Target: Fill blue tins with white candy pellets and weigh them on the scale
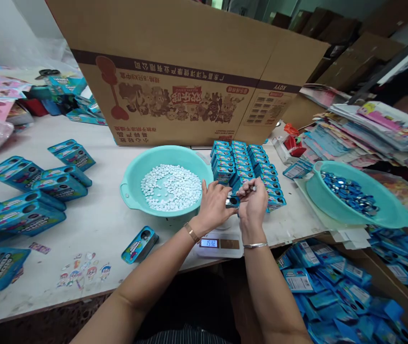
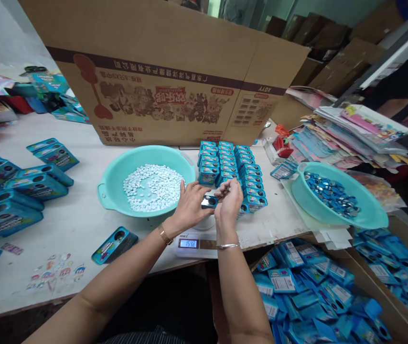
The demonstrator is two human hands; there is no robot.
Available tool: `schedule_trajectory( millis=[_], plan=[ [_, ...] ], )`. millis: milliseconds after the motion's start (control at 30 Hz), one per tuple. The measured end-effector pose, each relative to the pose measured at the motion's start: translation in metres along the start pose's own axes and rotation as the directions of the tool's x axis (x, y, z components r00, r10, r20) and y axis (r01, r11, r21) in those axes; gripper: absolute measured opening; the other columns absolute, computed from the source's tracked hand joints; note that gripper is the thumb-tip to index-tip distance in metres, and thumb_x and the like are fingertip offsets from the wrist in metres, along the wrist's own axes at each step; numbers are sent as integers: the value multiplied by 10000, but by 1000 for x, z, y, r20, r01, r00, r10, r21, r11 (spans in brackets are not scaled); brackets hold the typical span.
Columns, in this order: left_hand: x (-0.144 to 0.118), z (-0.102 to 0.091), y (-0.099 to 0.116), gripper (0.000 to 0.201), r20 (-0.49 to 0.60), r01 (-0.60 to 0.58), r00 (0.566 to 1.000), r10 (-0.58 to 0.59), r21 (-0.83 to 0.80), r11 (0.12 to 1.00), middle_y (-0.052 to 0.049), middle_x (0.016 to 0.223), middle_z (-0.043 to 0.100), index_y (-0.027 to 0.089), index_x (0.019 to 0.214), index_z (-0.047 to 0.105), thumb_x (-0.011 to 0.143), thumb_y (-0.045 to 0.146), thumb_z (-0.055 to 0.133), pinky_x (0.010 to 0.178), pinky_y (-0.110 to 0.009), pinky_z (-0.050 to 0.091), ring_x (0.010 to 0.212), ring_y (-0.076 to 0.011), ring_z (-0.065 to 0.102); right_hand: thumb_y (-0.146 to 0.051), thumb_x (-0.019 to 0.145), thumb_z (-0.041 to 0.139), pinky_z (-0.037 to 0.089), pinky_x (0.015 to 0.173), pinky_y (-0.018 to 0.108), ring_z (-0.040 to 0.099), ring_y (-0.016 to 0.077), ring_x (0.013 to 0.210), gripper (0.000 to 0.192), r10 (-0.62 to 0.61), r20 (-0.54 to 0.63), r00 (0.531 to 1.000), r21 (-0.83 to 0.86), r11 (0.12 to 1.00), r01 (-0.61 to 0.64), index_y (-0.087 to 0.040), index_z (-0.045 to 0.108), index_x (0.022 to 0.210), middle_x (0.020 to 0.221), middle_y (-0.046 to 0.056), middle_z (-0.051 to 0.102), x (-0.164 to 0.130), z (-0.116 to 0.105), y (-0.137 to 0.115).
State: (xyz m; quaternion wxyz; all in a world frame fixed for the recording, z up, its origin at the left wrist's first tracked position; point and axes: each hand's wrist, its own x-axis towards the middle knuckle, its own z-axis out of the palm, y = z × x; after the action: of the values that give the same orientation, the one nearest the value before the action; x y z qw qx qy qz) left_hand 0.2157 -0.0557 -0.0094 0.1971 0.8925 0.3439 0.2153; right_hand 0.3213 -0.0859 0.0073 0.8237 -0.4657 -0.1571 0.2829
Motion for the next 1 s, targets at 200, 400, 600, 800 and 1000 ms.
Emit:
schedule_trajectory(
  millis=[200,400,600,800,1000],
  plan=[
    [-1,-2,-1,463,-5,8,1000,-8,14,1000,-91,1148,639,207,1173,618,781,427,730,1165,-613,110,1280,-323,437,-368,758,676,428,486,197,454,76,488,215,-33,9,999,-21,999,33,-210,533,730,566,-74,472,-6,2,1],
    [0,1,1,437,1,10,1000,-10,8,1000,-92,1144,645,190,1151,636,787,413,728,1174,-608,85,1282,-329,443,-367,745,699,388,450,174,394,54,453,233,-55,-1,998,-19,998,55,-208,529,733,535,-95,427,-6,-1,3],
    [1,4,1,436,1,6,1000,-6,-1,1000,-93,1144,643,196,1163,632,792,405,727,1172,-619,94,1286,-330,442,-302,781,681,266,367,149,291,31,391,206,35,-45,998,94,995,-31,-205,504,742,506,-122,338,4,-2,-2],
    [-6,-4,-1,545,-9,-13,1000,13,-11,1000,-93,1188,618,194,1210,592,756,442,761,1166,-627,123,1282,-331,433,-179,903,489,240,341,157,253,41,346,183,226,-41,973,336,920,-200,-204,461,724,452,-126,278,13,-21,-34],
    [-46,-26,-10,608,-119,-7,993,4,-29,1000,-125,1307,567,178,1306,499,783,377,737,1163,-632,133,1364,-350,363,-187,881,555,260,344,157,283,39,360,154,154,-9,988,357,923,-141,-189,489,742,467,-118,313,-13,-70,-53]
  ],
)
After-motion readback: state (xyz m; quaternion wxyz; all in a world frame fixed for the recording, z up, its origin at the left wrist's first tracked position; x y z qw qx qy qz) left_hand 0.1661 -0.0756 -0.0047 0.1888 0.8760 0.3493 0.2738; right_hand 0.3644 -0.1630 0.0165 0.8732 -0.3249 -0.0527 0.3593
